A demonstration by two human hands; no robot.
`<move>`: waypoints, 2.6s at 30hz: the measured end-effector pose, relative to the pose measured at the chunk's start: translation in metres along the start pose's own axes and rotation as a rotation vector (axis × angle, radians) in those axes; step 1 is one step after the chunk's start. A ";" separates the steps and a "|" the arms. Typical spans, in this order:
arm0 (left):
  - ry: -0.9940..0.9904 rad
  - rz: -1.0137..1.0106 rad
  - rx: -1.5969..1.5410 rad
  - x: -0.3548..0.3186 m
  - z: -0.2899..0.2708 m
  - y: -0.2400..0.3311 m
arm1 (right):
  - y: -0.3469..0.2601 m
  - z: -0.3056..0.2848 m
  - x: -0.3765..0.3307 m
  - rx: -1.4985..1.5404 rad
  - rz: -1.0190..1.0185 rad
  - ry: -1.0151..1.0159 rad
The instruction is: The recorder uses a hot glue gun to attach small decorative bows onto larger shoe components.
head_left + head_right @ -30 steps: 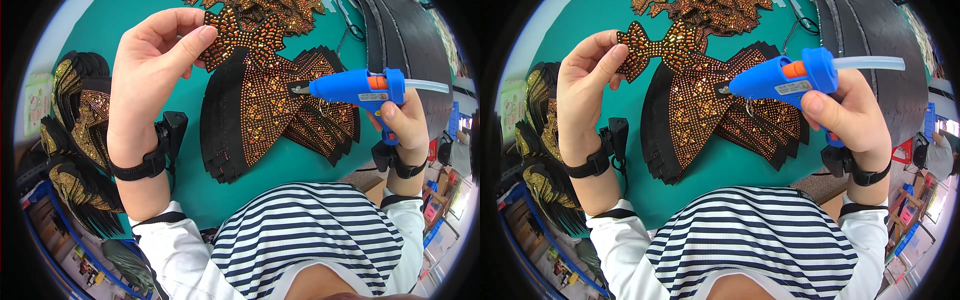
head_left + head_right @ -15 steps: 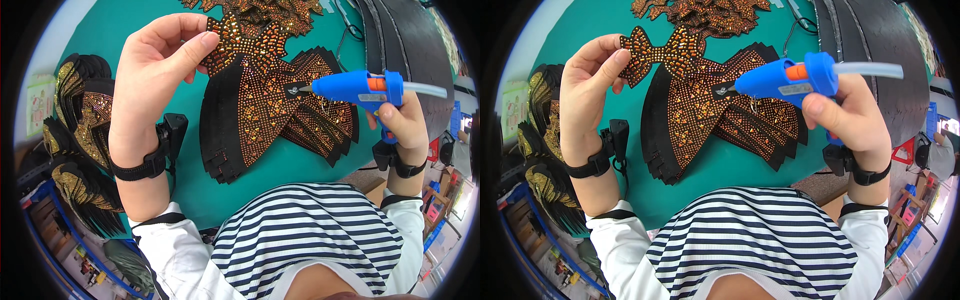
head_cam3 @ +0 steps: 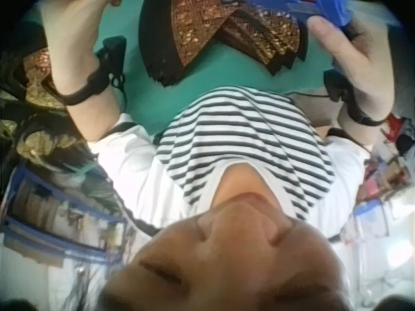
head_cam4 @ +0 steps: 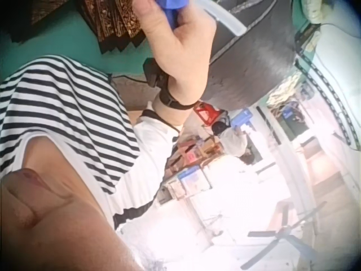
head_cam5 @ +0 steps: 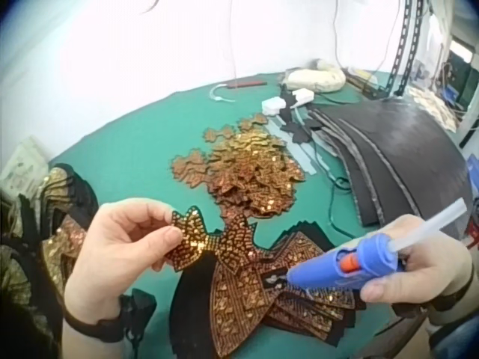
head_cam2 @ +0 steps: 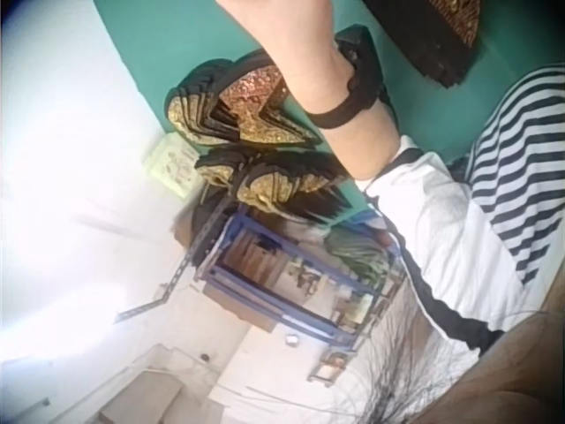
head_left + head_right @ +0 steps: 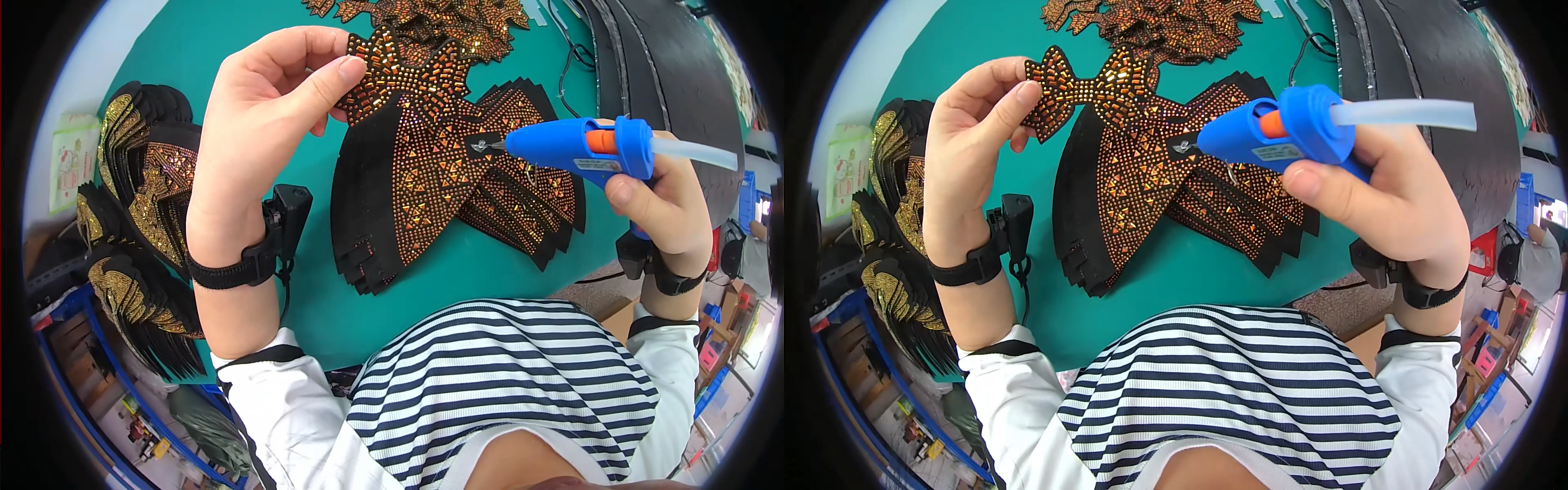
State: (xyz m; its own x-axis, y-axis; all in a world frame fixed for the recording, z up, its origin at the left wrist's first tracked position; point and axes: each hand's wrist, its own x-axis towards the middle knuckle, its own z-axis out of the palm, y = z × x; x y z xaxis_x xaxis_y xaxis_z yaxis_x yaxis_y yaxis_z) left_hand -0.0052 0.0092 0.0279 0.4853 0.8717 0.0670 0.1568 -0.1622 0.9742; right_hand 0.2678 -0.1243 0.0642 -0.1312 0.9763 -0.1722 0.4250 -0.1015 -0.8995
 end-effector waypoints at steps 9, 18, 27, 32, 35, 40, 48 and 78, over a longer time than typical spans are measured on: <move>-0.010 0.004 0.002 0.000 0.000 0.000 | 0.009 -0.004 0.002 0.079 0.034 0.002; -0.024 -0.006 -0.011 0.001 0.000 -0.004 | 0.016 -0.001 0.003 0.106 0.021 0.047; -0.008 -0.025 0.008 0.000 0.001 -0.002 | 0.021 -0.002 0.003 0.133 0.071 0.024; -0.012 -0.038 0.005 0.000 0.002 -0.002 | 0.012 0.006 -0.001 -0.159 -0.218 0.026; -0.011 -0.039 0.008 -0.001 0.004 -0.002 | -0.011 0.007 0.000 -0.546 -0.353 -0.097; -0.014 -0.062 -0.006 -0.004 0.004 0.000 | 0.008 -0.007 0.000 0.193 -0.160 -0.165; -0.142 -0.212 -0.068 -0.004 0.018 0.016 | 0.089 -0.039 0.023 0.790 -0.267 -0.002; -0.135 -0.212 0.480 -0.017 0.078 0.011 | 0.130 -0.028 0.024 0.964 -0.173 0.135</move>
State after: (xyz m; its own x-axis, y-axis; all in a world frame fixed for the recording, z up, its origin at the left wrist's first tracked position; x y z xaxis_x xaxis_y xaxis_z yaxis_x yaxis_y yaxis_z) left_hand 0.0554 -0.0431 0.0206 0.5017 0.8461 -0.1798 0.6234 -0.2095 0.7533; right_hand 0.3454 -0.1091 -0.0452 0.0063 0.9999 -0.0137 -0.5094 -0.0086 -0.8605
